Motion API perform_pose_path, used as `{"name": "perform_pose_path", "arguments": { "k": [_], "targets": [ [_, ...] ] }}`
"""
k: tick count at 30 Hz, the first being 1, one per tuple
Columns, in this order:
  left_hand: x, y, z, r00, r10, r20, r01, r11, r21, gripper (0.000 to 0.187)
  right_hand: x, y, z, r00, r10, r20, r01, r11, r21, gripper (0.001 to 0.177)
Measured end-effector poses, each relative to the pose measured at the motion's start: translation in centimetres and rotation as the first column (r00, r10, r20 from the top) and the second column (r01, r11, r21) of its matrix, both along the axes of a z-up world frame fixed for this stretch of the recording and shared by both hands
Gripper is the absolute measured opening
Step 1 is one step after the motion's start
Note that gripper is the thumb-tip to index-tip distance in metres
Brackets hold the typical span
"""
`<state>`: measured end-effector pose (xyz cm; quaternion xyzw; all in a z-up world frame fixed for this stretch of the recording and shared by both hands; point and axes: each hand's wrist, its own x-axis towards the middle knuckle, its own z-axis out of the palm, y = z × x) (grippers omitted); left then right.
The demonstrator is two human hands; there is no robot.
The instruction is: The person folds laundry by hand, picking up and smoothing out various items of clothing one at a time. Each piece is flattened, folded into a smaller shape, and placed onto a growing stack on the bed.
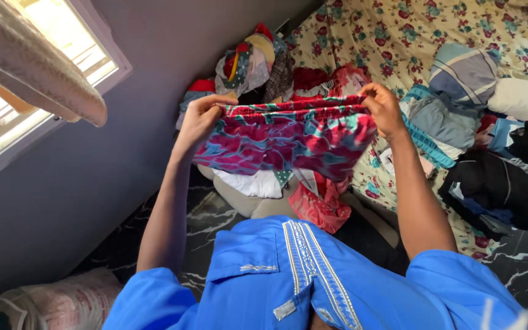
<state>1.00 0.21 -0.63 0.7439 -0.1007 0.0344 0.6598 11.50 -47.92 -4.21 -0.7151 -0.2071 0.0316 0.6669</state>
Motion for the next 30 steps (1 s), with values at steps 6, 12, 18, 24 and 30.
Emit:
{"name": "perform_pose_path", "arguments": {
  "k": [6,12,18,24,30],
  "targets": [
    [-2.8,-0.8,6.1,0.933,-0.339,-0.118,0.295,0.912,-0.286,0.049,-4.1,1.3,5.1,0.978,0.035,-0.206,-0.032,0.999,0.018,0.025],
    [-3.0,0.0,3.8,0.922,-0.359,-0.145,0.355,0.933,-0.053,0.042,-3.5,-3.1,1.8,0.928,0.197,-0.317,-0.147,0.973,0.175,0.031],
    [-3.7,-1.3,5.6,0.986,-0.113,-0.119,0.12,0.991,0.057,0.024,-9.0,1.7,8.8,0.933,0.21,-0.292,-0.263,0.952,-0.157,0.045],
    [-3.3,0.5,6.3,0.966,-0.135,-0.221,0.128,0.991,-0.046,0.02,-9.6,0.8,8.3,0.982,0.098,-0.164,-0.156,0.904,-0.397,0.034],
    [-2.4,0.4,7.9,0.905,-0.39,-0.171,0.368,0.918,-0.147,0.026,-8.4,0.2,8.9,0.971,0.017,-0.237,-0.082,0.96,-0.267,0.023]
  ]
}}
